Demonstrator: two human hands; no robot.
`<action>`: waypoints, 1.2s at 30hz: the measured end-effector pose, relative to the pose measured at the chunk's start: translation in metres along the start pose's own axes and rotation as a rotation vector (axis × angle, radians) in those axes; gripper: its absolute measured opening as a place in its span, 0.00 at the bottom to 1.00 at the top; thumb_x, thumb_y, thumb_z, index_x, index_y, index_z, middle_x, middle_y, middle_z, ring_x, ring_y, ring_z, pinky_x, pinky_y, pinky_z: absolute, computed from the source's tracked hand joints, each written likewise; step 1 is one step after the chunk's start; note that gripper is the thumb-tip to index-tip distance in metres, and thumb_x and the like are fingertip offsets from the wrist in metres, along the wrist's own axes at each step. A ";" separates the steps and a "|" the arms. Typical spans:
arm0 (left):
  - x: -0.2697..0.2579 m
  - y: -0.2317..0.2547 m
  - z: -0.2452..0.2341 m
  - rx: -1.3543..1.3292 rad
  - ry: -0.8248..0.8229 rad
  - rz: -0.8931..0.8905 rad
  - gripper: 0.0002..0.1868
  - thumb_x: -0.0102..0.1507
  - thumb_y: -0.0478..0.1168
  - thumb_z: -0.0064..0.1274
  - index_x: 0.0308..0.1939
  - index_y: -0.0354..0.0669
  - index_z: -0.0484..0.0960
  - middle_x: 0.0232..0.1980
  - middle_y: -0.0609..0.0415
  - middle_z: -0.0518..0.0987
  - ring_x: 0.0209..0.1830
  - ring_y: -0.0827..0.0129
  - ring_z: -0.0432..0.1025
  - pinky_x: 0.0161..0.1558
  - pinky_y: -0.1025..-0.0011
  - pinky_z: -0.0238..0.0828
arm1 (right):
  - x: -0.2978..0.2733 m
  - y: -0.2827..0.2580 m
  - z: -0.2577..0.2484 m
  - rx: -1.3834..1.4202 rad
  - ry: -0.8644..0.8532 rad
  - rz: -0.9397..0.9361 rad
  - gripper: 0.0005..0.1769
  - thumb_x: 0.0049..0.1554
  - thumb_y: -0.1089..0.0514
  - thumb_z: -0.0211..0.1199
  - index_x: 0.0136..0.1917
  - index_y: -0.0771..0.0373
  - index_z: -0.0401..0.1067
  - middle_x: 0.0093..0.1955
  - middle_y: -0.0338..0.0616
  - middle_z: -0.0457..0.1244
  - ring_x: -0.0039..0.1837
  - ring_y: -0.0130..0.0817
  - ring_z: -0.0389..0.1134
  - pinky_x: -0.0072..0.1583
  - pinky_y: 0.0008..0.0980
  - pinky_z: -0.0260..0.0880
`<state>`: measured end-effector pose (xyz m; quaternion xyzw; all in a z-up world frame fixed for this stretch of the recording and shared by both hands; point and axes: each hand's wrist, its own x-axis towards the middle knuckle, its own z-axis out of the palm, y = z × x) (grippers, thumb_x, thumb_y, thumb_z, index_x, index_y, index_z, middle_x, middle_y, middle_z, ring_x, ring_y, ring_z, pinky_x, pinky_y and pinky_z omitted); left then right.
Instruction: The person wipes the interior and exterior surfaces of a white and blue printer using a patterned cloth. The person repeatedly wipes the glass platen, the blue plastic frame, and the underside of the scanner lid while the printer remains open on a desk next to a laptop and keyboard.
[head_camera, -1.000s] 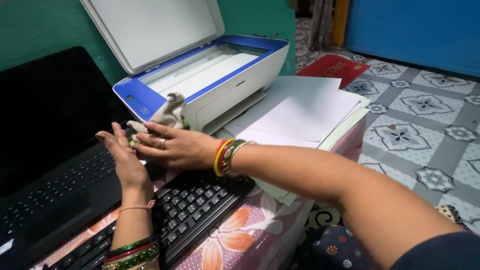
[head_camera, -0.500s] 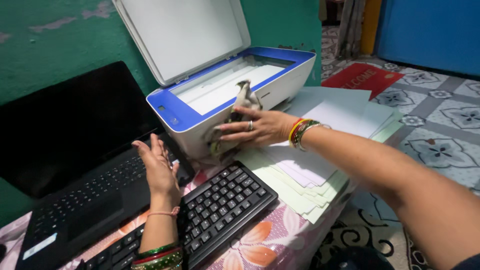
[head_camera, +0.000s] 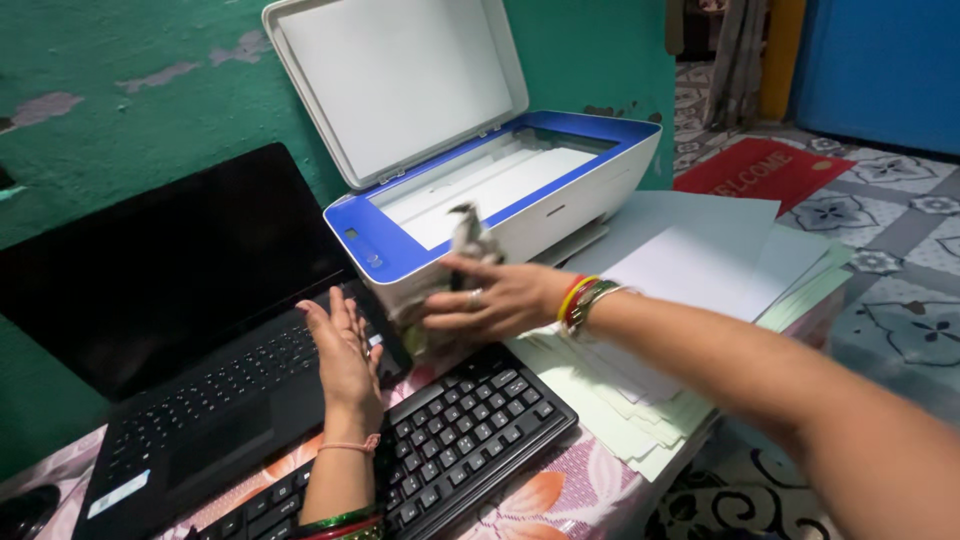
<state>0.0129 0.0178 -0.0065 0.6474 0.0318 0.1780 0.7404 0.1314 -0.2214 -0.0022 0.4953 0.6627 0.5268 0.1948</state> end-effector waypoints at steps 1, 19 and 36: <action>-0.002 0.001 0.001 0.004 0.006 0.003 0.59 0.54 0.82 0.10 0.82 0.56 0.38 0.85 0.54 0.39 0.84 0.60 0.35 0.75 0.47 0.29 | -0.015 0.003 -0.005 -0.002 -0.041 -0.021 0.12 0.60 0.53 0.59 0.55 0.39 0.77 0.80 0.37 0.52 0.81 0.41 0.52 0.79 0.64 0.47; 0.005 -0.007 -0.027 0.014 0.503 0.573 0.51 0.69 0.74 0.15 0.82 0.37 0.44 0.86 0.40 0.45 0.87 0.52 0.42 0.83 0.60 0.38 | 0.191 0.022 -0.054 0.183 0.053 0.806 0.18 0.55 0.49 0.66 0.58 0.51 0.73 0.77 0.50 0.55 0.76 0.49 0.58 0.62 0.56 0.67; 0.001 0.003 -0.008 -0.464 0.035 0.242 0.41 0.62 0.64 0.52 0.73 0.49 0.60 0.65 0.50 0.70 0.63 0.60 0.69 0.57 0.58 0.74 | 0.210 0.026 0.016 1.764 0.526 1.382 0.29 0.55 0.54 0.65 0.68 0.63 0.66 0.68 0.51 0.63 0.71 0.39 0.63 0.68 0.38 0.65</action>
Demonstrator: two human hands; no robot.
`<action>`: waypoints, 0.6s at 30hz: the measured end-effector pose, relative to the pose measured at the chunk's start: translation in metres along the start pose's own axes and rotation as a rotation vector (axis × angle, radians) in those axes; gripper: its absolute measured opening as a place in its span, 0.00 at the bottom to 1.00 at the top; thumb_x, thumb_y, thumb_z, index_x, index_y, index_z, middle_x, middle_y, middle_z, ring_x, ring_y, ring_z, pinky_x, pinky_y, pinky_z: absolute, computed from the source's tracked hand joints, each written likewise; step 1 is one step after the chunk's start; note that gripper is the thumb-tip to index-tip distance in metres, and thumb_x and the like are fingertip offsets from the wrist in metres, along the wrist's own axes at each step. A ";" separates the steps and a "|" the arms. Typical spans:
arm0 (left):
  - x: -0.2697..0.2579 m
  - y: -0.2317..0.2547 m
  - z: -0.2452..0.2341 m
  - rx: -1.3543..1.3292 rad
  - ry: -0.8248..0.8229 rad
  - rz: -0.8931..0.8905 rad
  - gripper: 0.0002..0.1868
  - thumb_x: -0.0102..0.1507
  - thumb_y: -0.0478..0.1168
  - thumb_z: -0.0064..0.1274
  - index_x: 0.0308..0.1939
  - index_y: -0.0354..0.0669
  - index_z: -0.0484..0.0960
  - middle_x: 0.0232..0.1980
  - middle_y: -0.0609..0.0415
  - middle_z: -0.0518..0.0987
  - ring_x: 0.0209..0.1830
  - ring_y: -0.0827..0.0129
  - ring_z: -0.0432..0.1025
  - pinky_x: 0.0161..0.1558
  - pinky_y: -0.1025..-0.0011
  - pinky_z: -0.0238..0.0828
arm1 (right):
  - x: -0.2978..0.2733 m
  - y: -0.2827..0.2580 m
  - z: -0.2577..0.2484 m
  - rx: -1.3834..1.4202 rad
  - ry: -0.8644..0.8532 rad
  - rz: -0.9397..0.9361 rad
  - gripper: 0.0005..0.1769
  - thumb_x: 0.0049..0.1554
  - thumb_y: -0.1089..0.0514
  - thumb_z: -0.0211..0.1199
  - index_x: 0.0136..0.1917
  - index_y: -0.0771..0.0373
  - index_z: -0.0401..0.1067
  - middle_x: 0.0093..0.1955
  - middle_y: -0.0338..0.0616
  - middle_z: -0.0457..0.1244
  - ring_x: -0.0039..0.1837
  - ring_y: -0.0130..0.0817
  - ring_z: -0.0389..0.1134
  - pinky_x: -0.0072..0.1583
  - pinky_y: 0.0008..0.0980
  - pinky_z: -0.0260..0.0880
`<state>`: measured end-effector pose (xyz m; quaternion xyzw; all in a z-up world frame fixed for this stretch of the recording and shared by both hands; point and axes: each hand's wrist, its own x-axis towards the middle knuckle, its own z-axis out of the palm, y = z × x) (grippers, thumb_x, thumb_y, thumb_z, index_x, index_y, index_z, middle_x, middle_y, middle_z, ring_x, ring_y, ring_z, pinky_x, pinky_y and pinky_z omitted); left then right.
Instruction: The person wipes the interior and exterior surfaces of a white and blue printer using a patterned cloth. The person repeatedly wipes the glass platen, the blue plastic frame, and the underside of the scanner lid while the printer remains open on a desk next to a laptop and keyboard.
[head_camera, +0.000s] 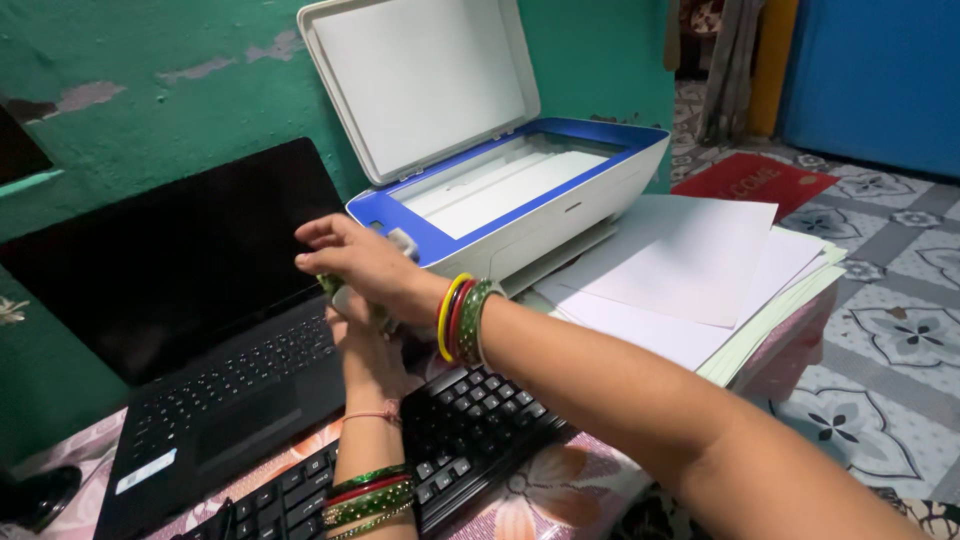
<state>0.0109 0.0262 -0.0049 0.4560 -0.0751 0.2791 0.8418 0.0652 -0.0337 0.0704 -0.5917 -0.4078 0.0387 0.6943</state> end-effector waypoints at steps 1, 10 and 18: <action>0.001 -0.004 -0.004 -0.045 0.004 0.005 0.40 0.63 0.58 0.57 0.72 0.44 0.61 0.63 0.49 0.70 0.61 0.59 0.69 0.55 0.57 0.74 | -0.003 0.001 0.004 0.103 -0.027 0.056 0.28 0.57 0.54 0.65 0.69 0.62 0.66 0.68 0.50 0.63 0.71 0.38 0.63 0.68 0.38 0.65; 0.021 -0.032 -0.038 0.917 0.334 0.761 0.48 0.60 0.31 0.66 0.77 0.26 0.53 0.76 0.32 0.60 0.74 0.46 0.60 0.72 0.59 0.56 | -0.025 -0.014 -0.034 -1.226 0.364 -0.602 0.25 0.52 0.42 0.62 0.56 0.57 0.77 0.59 0.53 0.69 0.62 0.57 0.68 0.58 0.53 0.64; 0.015 -0.015 -0.009 -0.167 -0.064 -0.044 0.37 0.67 0.44 0.54 0.75 0.33 0.58 0.72 0.40 0.69 0.66 0.56 0.70 0.65 0.59 0.69 | -0.046 -0.028 -0.063 -1.151 0.128 -0.065 0.25 0.63 0.38 0.50 0.57 0.55 0.77 0.57 0.53 0.70 0.62 0.52 0.69 0.63 0.50 0.68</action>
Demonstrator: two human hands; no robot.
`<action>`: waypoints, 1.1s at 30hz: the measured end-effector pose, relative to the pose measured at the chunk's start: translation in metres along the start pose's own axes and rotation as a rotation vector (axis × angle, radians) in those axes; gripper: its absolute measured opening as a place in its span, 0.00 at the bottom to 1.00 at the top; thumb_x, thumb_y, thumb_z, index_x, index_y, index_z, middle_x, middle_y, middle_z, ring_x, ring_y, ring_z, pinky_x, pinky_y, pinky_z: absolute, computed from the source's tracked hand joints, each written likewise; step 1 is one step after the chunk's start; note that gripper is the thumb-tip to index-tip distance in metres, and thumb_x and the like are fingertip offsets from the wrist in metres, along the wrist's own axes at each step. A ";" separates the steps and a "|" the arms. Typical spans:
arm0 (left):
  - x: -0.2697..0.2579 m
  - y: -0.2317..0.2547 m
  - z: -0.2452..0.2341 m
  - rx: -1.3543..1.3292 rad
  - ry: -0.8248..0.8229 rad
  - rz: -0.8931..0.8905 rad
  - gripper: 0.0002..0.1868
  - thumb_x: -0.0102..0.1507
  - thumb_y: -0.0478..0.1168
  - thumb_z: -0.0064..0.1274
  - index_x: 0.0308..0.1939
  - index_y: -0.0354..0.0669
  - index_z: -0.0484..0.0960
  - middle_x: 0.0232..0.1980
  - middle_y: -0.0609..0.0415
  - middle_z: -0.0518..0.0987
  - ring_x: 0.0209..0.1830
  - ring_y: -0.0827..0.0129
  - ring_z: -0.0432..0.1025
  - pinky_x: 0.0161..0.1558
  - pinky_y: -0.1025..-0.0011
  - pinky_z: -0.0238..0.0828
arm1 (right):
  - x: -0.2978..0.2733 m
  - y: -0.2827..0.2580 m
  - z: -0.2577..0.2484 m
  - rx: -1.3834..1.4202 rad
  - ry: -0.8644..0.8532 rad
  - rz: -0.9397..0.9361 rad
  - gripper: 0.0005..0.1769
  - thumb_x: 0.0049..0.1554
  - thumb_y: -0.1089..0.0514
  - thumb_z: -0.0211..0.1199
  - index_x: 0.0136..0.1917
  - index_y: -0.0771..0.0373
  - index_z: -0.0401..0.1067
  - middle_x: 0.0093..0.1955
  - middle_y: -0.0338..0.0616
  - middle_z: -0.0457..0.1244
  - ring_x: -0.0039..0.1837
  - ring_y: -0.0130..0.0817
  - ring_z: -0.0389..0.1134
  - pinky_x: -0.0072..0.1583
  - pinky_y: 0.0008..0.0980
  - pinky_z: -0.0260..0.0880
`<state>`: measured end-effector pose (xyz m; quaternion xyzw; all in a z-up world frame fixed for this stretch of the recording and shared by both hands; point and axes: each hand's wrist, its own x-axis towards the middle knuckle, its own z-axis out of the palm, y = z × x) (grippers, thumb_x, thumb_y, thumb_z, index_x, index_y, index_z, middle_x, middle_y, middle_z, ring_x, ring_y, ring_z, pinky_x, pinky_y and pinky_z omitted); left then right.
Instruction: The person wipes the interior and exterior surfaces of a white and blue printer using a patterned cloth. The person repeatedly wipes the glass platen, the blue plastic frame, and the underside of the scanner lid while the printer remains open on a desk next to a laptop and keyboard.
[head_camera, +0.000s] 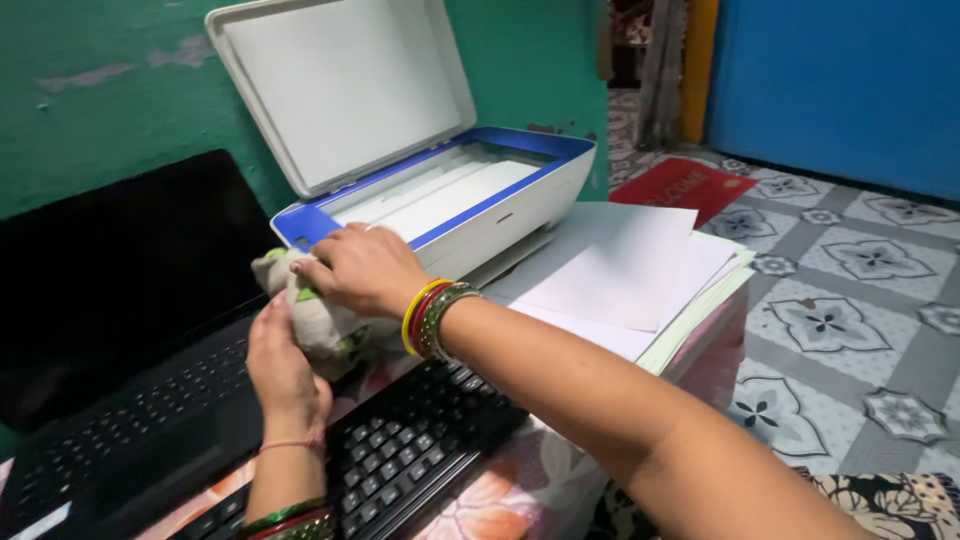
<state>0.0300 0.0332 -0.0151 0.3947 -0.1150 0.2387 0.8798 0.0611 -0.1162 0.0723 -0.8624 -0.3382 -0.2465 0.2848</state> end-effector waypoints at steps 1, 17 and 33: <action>-0.006 0.005 0.008 0.150 0.052 -0.009 0.38 0.65 0.45 0.54 0.74 0.44 0.53 0.71 0.45 0.69 0.64 0.59 0.70 0.62 0.60 0.70 | 0.000 0.004 0.002 0.032 0.066 -0.060 0.23 0.62 0.40 0.51 0.58 0.54 0.77 0.58 0.52 0.70 0.62 0.52 0.69 0.63 0.50 0.68; 0.112 -0.017 -0.018 0.761 0.183 0.096 0.37 0.56 0.42 0.69 0.66 0.33 0.74 0.64 0.53 0.77 0.56 0.73 0.76 0.54 0.73 0.73 | -0.002 0.012 0.017 0.065 0.188 -0.074 0.17 0.58 0.54 0.56 0.58 0.59 0.74 0.49 0.55 0.69 0.55 0.54 0.69 0.55 0.52 0.69; 0.269 -0.039 -0.123 1.147 0.221 -0.139 0.28 0.68 0.60 0.50 0.52 0.38 0.87 0.44 0.48 0.84 0.41 0.66 0.76 0.44 0.68 0.69 | 0.004 0.018 0.017 0.031 0.114 -0.238 0.21 0.51 0.60 0.55 0.59 0.63 0.72 0.52 0.54 0.69 0.59 0.54 0.69 0.60 0.51 0.68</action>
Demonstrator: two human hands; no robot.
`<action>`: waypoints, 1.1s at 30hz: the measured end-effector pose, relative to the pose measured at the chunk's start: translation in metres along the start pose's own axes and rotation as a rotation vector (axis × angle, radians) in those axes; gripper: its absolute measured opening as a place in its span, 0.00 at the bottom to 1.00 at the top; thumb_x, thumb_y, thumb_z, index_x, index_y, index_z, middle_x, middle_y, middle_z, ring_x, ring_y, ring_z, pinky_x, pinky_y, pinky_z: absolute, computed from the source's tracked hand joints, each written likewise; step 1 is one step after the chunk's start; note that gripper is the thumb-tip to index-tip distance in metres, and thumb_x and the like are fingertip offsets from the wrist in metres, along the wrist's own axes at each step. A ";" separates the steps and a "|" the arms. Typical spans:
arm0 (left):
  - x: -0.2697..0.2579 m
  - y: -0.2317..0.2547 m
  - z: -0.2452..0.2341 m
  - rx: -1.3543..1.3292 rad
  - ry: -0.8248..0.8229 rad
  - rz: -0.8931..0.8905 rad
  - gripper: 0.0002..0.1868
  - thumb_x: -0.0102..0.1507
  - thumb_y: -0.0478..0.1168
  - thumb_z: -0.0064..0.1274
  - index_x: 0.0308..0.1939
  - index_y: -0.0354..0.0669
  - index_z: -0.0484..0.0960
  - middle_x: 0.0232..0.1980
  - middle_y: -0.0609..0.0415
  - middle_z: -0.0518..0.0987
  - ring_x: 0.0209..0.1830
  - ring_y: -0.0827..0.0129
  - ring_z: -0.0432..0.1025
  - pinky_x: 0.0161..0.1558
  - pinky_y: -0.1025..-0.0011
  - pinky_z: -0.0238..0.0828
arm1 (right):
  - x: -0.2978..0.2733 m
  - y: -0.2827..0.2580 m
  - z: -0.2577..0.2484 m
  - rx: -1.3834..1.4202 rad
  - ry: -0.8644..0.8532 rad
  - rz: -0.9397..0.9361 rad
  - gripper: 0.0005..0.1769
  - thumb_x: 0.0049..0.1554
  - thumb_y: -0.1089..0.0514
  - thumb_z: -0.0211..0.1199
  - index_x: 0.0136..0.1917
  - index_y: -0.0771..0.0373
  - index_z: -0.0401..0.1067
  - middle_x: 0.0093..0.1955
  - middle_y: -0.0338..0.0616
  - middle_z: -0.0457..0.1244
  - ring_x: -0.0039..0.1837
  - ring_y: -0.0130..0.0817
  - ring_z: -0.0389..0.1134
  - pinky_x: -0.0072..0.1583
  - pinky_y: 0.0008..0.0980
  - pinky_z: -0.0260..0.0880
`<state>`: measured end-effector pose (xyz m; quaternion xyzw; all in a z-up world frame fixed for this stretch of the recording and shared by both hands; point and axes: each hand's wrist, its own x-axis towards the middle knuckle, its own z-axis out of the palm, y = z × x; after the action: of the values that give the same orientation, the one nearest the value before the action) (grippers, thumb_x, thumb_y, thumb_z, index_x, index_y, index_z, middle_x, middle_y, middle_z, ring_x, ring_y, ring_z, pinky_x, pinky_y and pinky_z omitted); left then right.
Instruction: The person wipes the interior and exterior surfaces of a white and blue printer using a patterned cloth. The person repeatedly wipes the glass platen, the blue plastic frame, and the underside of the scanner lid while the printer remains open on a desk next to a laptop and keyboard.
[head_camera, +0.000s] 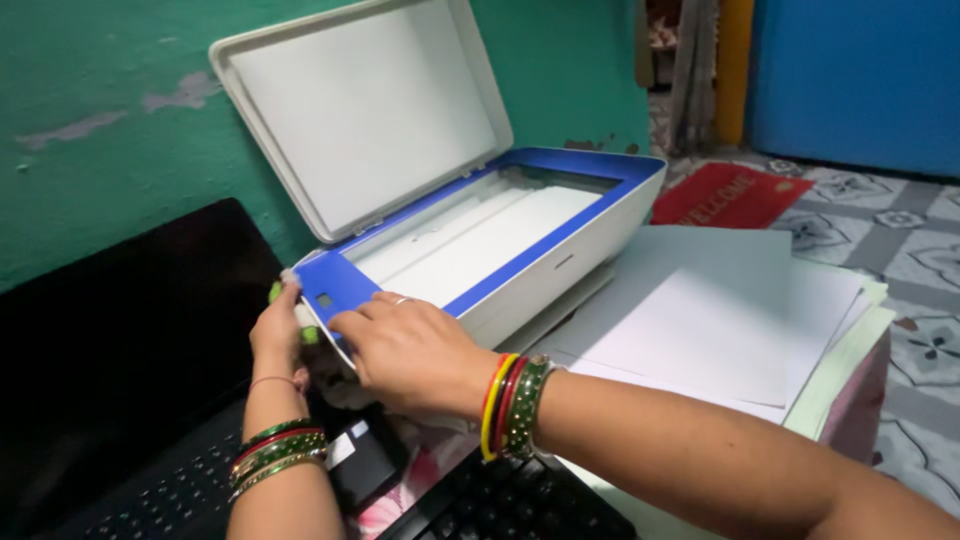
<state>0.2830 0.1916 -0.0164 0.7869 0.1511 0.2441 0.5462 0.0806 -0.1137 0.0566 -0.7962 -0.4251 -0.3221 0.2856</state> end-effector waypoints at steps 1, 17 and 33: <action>0.008 -0.012 0.002 -0.077 -0.053 -0.010 0.27 0.69 0.60 0.46 0.52 0.40 0.86 0.43 0.49 0.83 0.39 0.66 0.74 0.41 0.66 0.69 | 0.001 0.000 -0.001 -0.008 -0.016 0.009 0.21 0.51 0.60 0.55 0.59 0.63 0.72 0.53 0.54 0.69 0.59 0.54 0.69 0.60 0.51 0.68; -0.149 0.044 0.002 -0.181 -0.239 -0.303 0.28 0.74 0.59 0.31 0.59 0.44 0.79 0.46 0.48 0.82 0.36 0.59 0.72 0.35 0.61 0.65 | 0.003 0.005 0.018 -0.121 0.148 0.053 0.17 0.53 0.55 0.60 0.55 0.62 0.74 0.55 0.54 0.67 0.64 0.54 0.66 0.65 0.55 0.65; -0.327 0.190 -0.045 -1.259 -0.437 0.202 0.23 0.69 0.52 0.43 0.60 0.42 0.76 0.54 0.50 0.81 0.54 0.60 0.77 0.58 0.60 0.75 | 0.002 -0.028 -0.036 0.924 0.291 0.338 0.39 0.61 0.45 0.68 0.73 0.68 0.56 0.65 0.48 0.60 0.69 0.42 0.64 0.68 0.41 0.65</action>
<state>-0.0201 -0.0056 0.1018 0.3600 -0.2084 0.1705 0.8932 0.0474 -0.1261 0.0860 -0.5916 -0.3441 -0.1572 0.7120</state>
